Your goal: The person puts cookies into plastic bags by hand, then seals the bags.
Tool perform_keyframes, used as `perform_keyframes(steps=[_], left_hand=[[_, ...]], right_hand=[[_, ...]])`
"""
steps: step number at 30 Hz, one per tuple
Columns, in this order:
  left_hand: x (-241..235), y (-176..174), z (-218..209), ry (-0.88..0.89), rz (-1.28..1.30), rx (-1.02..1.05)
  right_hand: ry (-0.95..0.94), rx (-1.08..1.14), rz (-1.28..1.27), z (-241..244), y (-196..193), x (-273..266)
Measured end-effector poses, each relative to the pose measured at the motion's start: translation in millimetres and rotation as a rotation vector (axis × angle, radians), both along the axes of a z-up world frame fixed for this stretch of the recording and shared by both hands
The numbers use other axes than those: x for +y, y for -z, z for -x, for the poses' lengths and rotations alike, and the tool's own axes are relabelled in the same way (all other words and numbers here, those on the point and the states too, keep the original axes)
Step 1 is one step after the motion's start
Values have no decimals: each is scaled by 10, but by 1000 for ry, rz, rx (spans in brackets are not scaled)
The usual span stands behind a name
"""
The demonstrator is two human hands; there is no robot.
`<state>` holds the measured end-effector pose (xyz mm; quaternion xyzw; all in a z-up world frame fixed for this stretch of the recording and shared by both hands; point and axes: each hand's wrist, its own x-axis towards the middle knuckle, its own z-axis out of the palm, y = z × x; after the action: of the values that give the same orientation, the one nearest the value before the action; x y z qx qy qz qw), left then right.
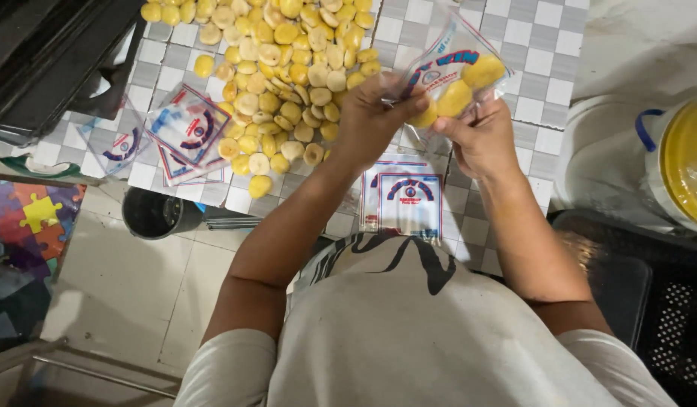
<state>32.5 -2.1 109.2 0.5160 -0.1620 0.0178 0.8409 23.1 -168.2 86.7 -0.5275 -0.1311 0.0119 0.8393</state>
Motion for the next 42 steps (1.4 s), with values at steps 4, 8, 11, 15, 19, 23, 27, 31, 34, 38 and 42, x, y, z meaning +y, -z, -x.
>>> perform_keyframes(steps=[4, 8, 11, 15, 19, 23, 27, 31, 34, 38, 42], left_hand=[[33, 20, -23, -34, 15, 86], [112, -57, -3, 149, 51, 102], [122, -45, -10, 161, -106, 307], [258, -9, -57, 117, -242, 221], [303, -127, -1, 175, -639, 147], [210, -9, -53, 147, -810, 68], [273, 179, 12, 140, -371, 112], [318, 298, 65, 256, -415, 210], [313, 443, 54, 226, -457, 192], [270, 592, -64, -24, -795, -63], [277, 384, 13, -77, -865, -133]], right_hand=[[-15, 33, -32, 5, 5, 61], [57, 10, -11, -34, 84, 101], [14, -34, 76, -38, -24, 81], [-224, -18, 281, -184, 68, -488], [-835, -95, 441, -377, -140, -657], [-681, 158, 894, -303, -311, -453], [-583, 155, 833, -186, -485, -228], [-374, 197, 692, -15, -471, -129], [-306, 185, 682, 5, -251, -214], [-262, 177, 664, -4, -266, -181], [-231, 166, 625, -6, -332, -104]])
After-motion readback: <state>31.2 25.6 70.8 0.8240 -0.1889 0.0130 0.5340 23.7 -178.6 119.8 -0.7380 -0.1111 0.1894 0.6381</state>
